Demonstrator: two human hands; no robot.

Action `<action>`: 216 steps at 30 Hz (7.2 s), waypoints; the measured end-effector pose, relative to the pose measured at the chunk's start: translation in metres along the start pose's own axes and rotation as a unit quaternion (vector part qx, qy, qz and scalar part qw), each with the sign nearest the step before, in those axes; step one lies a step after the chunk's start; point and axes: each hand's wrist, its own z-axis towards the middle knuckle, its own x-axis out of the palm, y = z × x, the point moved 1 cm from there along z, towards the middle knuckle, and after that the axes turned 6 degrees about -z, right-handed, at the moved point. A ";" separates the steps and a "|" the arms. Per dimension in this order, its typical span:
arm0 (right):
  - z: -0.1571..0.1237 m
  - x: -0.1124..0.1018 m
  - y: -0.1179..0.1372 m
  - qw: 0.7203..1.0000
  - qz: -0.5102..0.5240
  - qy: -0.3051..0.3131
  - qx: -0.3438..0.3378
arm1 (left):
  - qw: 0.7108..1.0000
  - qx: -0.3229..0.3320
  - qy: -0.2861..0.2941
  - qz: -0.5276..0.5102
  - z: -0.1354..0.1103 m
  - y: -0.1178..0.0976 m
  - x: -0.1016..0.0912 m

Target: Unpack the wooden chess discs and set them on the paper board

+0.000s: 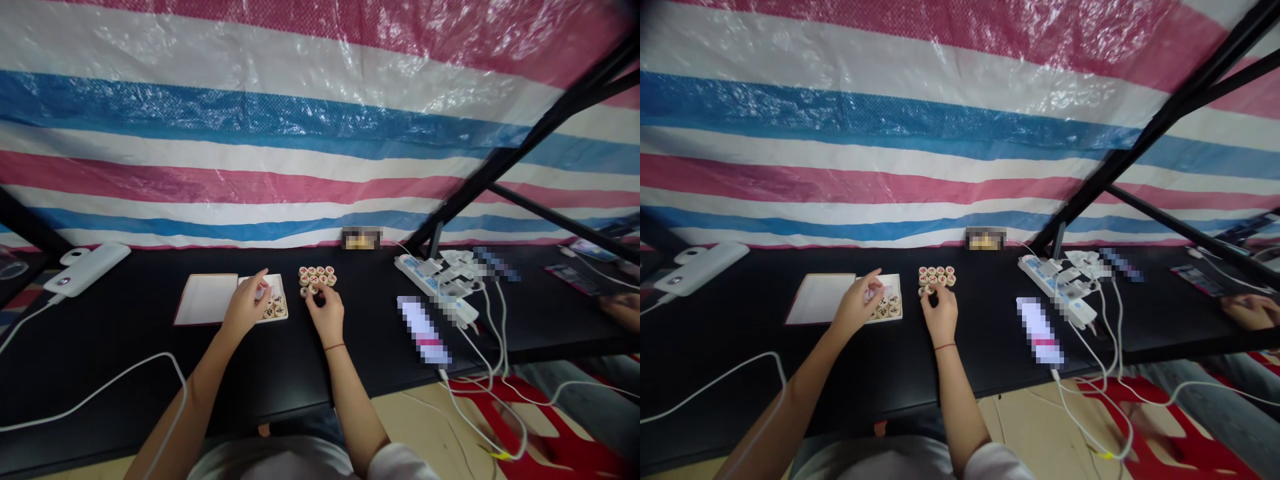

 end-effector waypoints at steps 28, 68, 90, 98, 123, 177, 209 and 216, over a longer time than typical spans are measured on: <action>-0.014 0.013 0.044 0.968 -0.021 0.222 -0.116 | 0.951 -0.064 0.135 0.271 -0.006 0.003 -0.008; -0.013 0.006 0.051 0.974 0.093 0.094 -0.182 | 0.935 -0.189 0.130 -0.272 -0.002 -0.010 0.003; -0.005 -0.018 0.028 0.988 0.122 0.086 0.028 | 0.994 -0.007 0.048 -0.101 -0.005 -0.017 0.008; -0.010 -0.019 0.069 0.980 0.161 0.113 -0.038 | 0.993 0.063 0.082 -0.050 -0.013 -0.022 0.015; 0.001 -0.005 -0.027 0.997 -0.050 0.060 -0.021 | 0.998 0.040 0.048 -0.005 -0.002 -0.010 -0.002; 0.010 -0.023 -0.026 0.995 0.007 -0.041 0.092 | 0.916 -0.229 -0.071 -0.321 0.001 0.001 0.004; 0.009 -0.027 -0.041 0.998 -0.048 0.029 0.023 | 0.991 0.122 0.046 0.015 -0.010 -0.016 0.008; 0.004 -0.018 -0.042 0.994 -0.104 0.037 -0.002 | 0.993 0.099 0.063 0.022 -0.010 -0.013 0.009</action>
